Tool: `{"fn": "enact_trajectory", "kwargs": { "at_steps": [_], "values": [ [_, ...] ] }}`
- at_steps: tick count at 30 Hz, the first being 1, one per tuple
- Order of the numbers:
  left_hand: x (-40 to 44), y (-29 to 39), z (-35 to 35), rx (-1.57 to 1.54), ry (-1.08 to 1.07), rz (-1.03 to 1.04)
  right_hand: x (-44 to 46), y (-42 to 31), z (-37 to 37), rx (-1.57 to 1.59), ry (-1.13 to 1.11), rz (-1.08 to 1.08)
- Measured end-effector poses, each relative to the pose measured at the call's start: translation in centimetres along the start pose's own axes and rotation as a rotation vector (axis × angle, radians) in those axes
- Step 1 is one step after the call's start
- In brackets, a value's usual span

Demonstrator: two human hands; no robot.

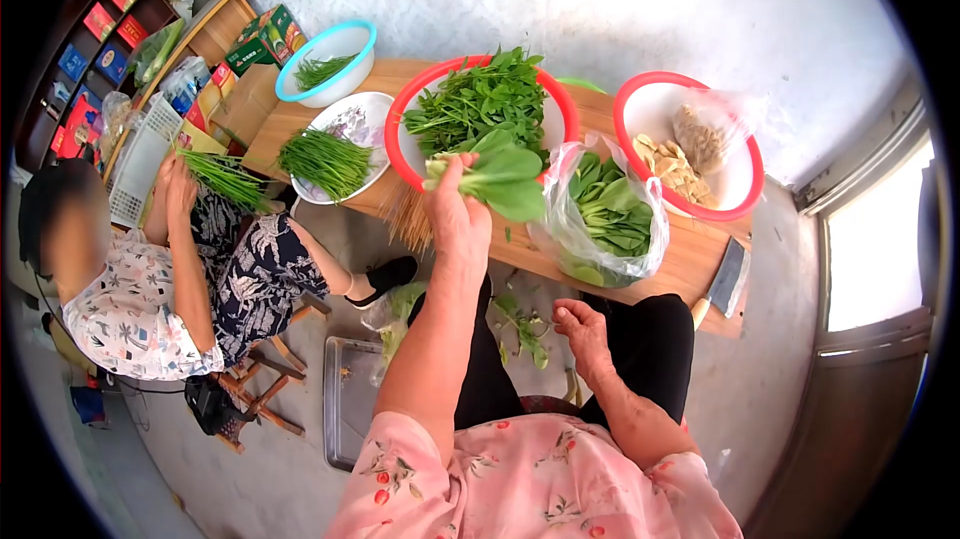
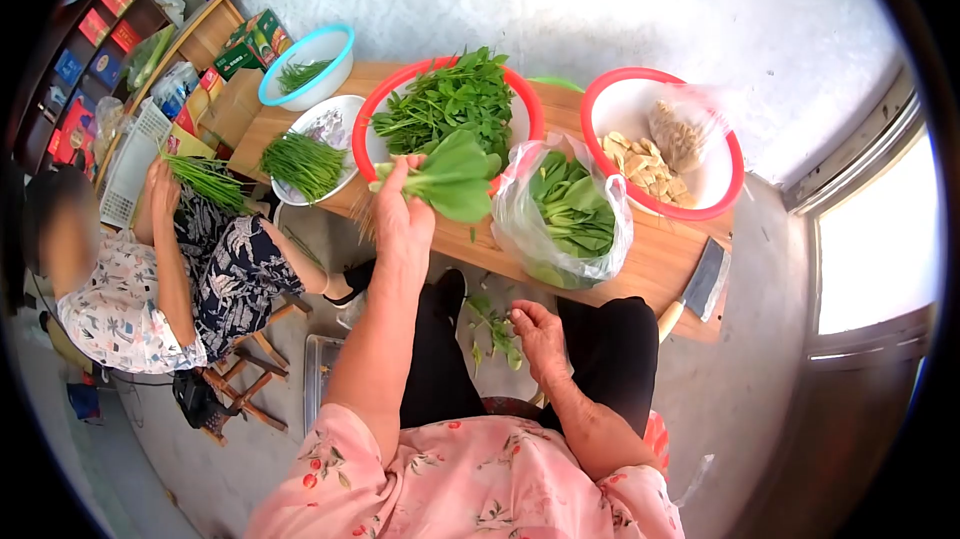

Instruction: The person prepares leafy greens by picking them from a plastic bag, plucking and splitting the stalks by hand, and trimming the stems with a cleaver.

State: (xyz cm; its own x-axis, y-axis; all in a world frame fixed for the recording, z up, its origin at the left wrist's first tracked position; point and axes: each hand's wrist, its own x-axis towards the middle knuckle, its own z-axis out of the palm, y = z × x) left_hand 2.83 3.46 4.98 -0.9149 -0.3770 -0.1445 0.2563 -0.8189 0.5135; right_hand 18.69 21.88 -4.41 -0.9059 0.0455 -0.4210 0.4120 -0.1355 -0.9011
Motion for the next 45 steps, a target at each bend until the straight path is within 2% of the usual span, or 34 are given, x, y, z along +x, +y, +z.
{"fn": "enact_trajectory", "kwargs": {
  "at_steps": [1,3,4,6,7,9,11,12,15,17,18,22,25,27,29,30,31,35,36,37,38,40,42,43,45],
  "values": [
    [1.7,0.1,0.5,0.0,-0.002,0.001,0.0,0.3,0.1,-0.012,-0.013,-0.005],
    [4.0,0.3,0.7,0.219,0.233,-0.079,-0.1,0.4,0.1,-0.022,-0.037,-0.029],
    [4.5,0.4,-0.6,0.221,0.235,-0.077,-0.3,0.2,0.2,-0.021,-0.039,-0.027],
    [4.7,0.5,-2.9,0.436,0.374,-0.171,-0.4,-0.3,0.4,-0.013,-0.027,-0.006],
    [2.6,0.9,-3.1,0.519,0.188,-0.101,-0.4,0.0,0.4,-0.007,-0.026,-0.002],
    [-1.9,1.6,-3.3,0.37,-0.026,-0.134,0.0,0.4,0.2,-0.063,-0.08,-0.04],
    [-4.5,1.9,-6.2,0.403,-0.167,-0.371,-0.4,0.3,0.4,-0.097,-0.12,-0.043],
    [-5.9,2.1,-6.8,0.502,-0.167,-0.473,-0.4,0.3,0.6,-0.128,-0.158,-0.047],
    [-7.8,0.8,-7.5,0.595,-0.214,-0.448,-0.7,0.6,1.0,-0.216,-0.231,-0.022],
    [-8.1,0.8,-7.4,0.811,-0.369,-0.41,-1.2,0.3,1.5,-0.332,-0.281,-0.076],
    [-8.1,0.7,-7.5,0.81,-0.376,-0.416,-1.4,0.1,1.6,-0.442,-0.319,-0.131],
    [-7.9,0.0,-7.8,0.833,-0.363,-0.433,-1.7,-0.2,1.8,-0.5,-0.379,-0.232],
    [-8.1,0.4,-7.8,0.708,-0.344,-0.464,-2.1,-1.2,1.9,-0.503,-0.394,-0.186],
    [-8.0,0.6,-7.9,0.617,-0.336,-0.473,-2.2,-3.0,1.2,-0.65,-0.43,-0.298],
    [-7.8,1.0,-7.8,0.6,-0.316,-0.463,-2.2,-4.6,0.4,-0.529,-0.415,-0.37],
    [-7.9,1.2,-7.8,0.583,-0.305,-0.453,-2.2,-5.4,0.0,-0.402,-0.38,-0.236],
    [-7.7,1.3,-8.0,0.577,-0.31,-0.461,-2.0,-6.4,-0.3,-0.273,-0.311,-0.218],
    [-7.3,1.7,-8.3,0.558,-0.295,-0.437,1.8,-10.5,-3.0,-0.225,-0.011,-0.382],
    [-7.2,1.7,-8.4,0.562,-0.292,-0.448,3.7,-11.1,-3.7,-0.305,0.031,-0.49],
    [-7.2,1.7,-8.4,0.562,-0.286,-0.448,5.4,-11.8,-4.3,-0.531,0.116,-0.568],
    [-7.2,1.7,-8.2,0.561,-0.288,-0.446,7.4,-12.1,-4.8,-0.532,0.116,-0.571],
    [-7.4,1.8,-8.0,0.569,-0.271,-0.436,11.0,-11.8,-5.4,-0.974,0.146,-0.717],
    [-7.3,1.5,-8.3,0.573,-0.262,-0.439,13.3,-11.2,-5.1,-1.151,0.112,-0.842],
    [-7.3,1.5,-8.5,0.572,-0.281,-0.433,15.4,-10.3,-5.2,-1.315,0.037,-0.797],
    [-7.3,1.5,-8.8,0.576,-0.294,-0.444,16.2,-9.9,-3.9,-1.329,-0.074,-0.746]
  ]
}}
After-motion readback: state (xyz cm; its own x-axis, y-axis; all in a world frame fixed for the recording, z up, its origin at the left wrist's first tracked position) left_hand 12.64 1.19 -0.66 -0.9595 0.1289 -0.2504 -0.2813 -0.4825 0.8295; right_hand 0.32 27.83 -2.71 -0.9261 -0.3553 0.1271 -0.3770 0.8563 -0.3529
